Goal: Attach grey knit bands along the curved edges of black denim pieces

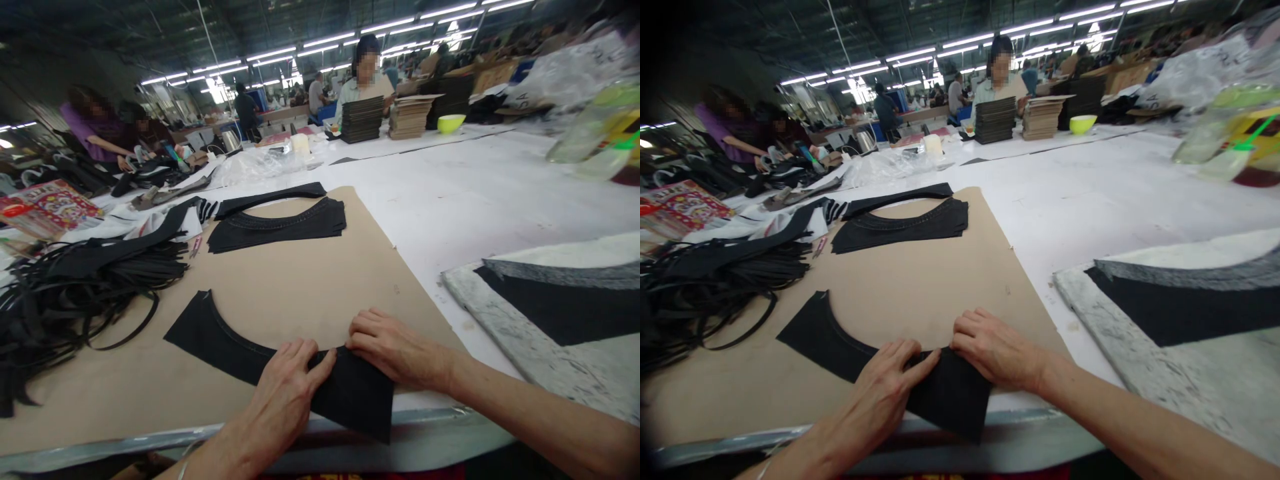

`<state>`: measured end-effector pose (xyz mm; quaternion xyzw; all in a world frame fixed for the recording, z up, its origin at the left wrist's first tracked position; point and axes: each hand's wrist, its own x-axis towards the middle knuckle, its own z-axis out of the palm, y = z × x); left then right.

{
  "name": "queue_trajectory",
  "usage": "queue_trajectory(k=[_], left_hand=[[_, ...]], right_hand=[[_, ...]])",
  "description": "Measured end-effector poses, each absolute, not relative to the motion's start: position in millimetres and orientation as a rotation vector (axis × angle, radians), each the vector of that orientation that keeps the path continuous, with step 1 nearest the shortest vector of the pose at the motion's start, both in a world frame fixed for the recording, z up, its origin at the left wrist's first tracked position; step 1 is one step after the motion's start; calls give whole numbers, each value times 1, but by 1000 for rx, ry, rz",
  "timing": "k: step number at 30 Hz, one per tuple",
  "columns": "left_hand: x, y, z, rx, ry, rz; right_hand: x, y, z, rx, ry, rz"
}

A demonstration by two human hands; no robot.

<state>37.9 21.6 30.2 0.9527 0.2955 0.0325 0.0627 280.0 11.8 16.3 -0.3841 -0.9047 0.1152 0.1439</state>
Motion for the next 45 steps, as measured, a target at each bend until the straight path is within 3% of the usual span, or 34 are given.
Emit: queue_trajectory(k=[10, 24, 45], left_hand=[[62, 16, 20, 2553, 952, 322], [86, 21, 25, 2396, 1095, 424], [103, 2, 25, 2498, 1088, 231]], right_hand=[[280, 11, 20, -1154, -2614, 251], [293, 20, 38, -1219, -2565, 575], [309, 19, 28, -1116, -2463, 685]])
